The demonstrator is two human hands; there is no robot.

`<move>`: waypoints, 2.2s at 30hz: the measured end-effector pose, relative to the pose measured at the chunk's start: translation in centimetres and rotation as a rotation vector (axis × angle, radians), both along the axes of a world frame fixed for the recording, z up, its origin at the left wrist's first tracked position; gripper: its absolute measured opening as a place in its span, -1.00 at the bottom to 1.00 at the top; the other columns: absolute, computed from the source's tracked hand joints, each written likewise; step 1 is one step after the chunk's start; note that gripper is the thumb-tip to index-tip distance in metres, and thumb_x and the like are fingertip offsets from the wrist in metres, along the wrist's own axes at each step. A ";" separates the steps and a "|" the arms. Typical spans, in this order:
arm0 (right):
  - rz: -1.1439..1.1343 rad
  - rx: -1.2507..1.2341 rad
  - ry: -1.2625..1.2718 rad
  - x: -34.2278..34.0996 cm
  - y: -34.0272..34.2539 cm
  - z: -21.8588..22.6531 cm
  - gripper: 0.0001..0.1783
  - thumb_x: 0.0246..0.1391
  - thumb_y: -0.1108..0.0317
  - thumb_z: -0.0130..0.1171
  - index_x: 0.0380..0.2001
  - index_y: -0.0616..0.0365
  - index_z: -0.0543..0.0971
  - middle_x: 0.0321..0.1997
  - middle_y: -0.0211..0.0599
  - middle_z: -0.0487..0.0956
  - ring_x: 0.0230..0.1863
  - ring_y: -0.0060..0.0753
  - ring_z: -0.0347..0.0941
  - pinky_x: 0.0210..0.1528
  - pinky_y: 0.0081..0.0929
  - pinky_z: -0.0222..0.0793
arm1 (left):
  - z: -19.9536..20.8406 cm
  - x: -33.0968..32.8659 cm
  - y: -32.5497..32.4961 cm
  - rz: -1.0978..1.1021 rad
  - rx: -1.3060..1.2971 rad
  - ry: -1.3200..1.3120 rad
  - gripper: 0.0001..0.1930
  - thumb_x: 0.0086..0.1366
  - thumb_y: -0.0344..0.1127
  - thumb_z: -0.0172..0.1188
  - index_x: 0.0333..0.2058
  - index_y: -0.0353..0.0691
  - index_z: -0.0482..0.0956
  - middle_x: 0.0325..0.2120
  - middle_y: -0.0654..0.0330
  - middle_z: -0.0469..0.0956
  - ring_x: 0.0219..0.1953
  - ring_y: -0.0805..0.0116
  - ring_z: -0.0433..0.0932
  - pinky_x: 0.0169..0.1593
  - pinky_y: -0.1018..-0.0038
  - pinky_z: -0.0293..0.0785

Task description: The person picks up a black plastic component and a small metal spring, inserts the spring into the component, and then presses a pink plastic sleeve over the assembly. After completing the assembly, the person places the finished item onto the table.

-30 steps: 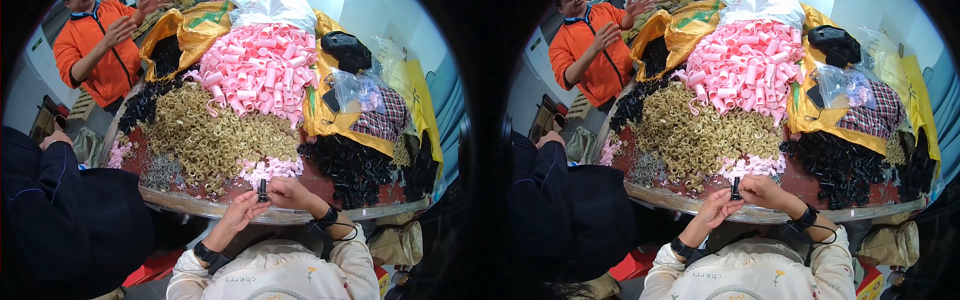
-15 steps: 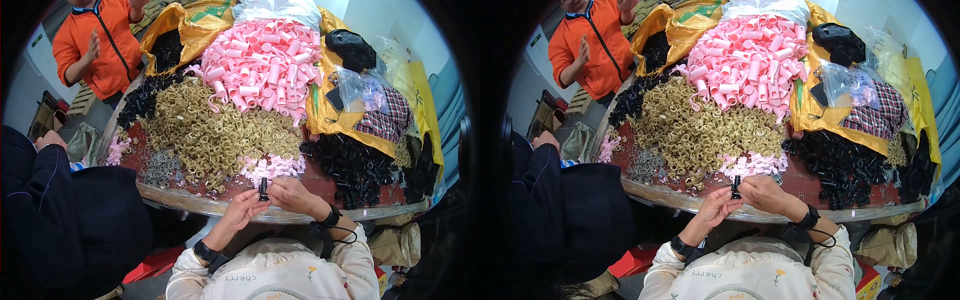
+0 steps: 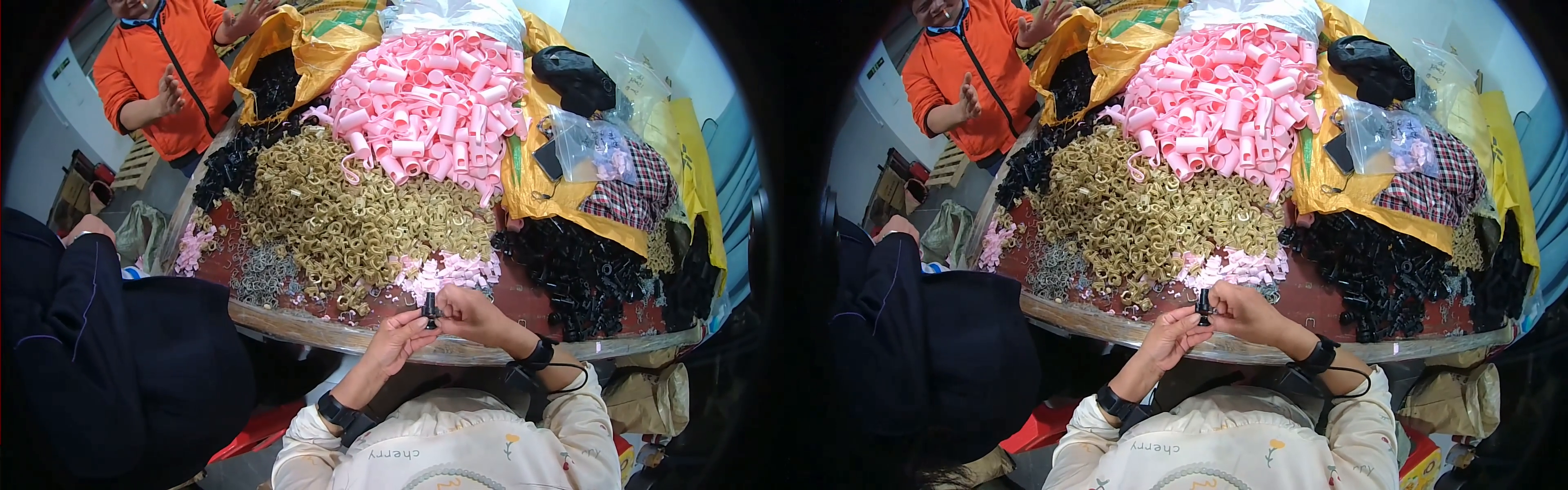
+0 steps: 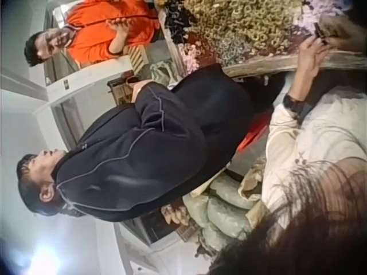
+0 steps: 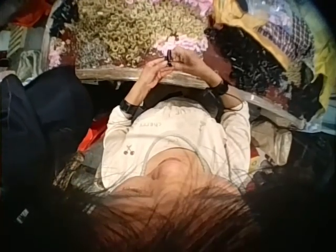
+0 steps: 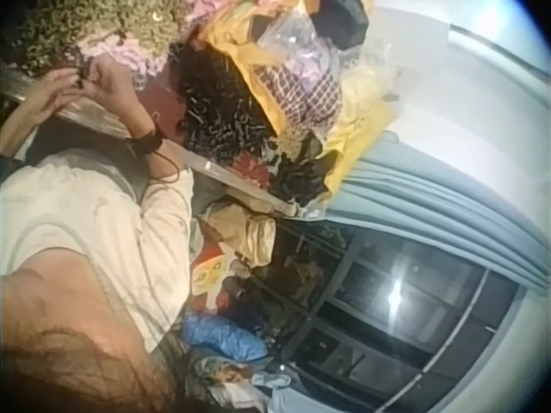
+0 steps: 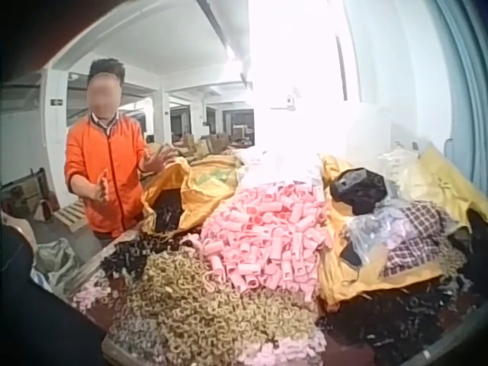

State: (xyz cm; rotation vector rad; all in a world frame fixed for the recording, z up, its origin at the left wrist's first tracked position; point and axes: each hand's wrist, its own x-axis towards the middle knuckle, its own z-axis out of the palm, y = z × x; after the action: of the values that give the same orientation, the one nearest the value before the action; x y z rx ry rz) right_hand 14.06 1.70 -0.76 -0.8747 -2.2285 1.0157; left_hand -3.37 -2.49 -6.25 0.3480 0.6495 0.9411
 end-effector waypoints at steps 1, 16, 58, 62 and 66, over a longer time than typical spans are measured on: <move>-0.025 -0.100 0.032 0.0 0.0 -0.5 -0.87 -0.23 0.52 0.06 -0.57 0.18 0.31 -0.61 -0.29 0.33 -0.58 -0.28 0.32 -0.57 -0.50 0.19 | -0.1 -0.1 0.0 0.001 -0.015 0.010 -0.79 0.16 -0.44 -0.02 -0.22 -0.35 0.39 -0.33 0.03 0.48 -0.30 0.23 0.52 -0.21 0.42 0.50; -0.080 0.334 -0.494 -2.9 7.3 -4.9 -0.89 -0.05 0.39 0.01 -0.40 0.14 0.42 -0.62 -0.37 0.32 -0.60 -0.69 0.25 -0.55 -0.63 0.20 | -0.9 -3.1 1.8 0.273 -0.055 0.034 -0.82 0.16 -0.42 -0.02 -0.25 -0.34 0.40 -0.33 0.06 0.48 -0.22 0.20 0.49 -0.20 0.45 0.50; 0.115 -0.077 0.145 -1.2 4.0 -0.9 -0.88 -0.06 0.37 0.05 -0.50 0.20 0.41 -0.16 -0.25 0.31 -0.10 -0.37 0.20 -0.05 -0.45 0.08 | -1.2 -0.7 1.3 0.140 -0.030 -0.126 -0.82 0.13 -0.45 0.03 -0.25 -0.33 0.39 -0.37 0.09 0.48 -0.29 0.21 0.51 -0.20 0.49 0.50; 0.170 -0.201 0.182 -1.3 4.5 -0.8 -0.88 -0.08 0.38 0.07 -0.50 0.20 0.41 -0.15 -0.25 0.31 -0.09 -0.36 0.21 -0.05 -0.45 0.09 | -1.1 -0.8 1.5 0.107 -0.054 -0.178 -0.82 0.13 -0.43 0.04 -0.27 -0.34 0.40 -0.39 0.11 0.49 -0.29 0.22 0.51 -0.22 0.50 0.50; 0.171 -0.182 0.165 -1.4 4.6 -0.4 -0.88 -0.09 0.38 0.09 -0.48 0.19 0.41 -0.16 -0.26 0.31 -0.09 -0.39 0.22 -0.05 -0.46 0.10 | -0.7 -0.8 1.6 0.073 -0.071 -0.192 -0.80 0.13 -0.42 0.05 -0.27 -0.36 0.40 -0.41 0.14 0.50 -0.29 0.24 0.51 -0.24 0.52 0.51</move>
State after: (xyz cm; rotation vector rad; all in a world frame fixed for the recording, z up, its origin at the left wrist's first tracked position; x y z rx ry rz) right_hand 12.69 6.31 -1.16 -0.6554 -2.1230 1.3373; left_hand -4.13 -0.84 -6.95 0.1692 0.5213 1.0052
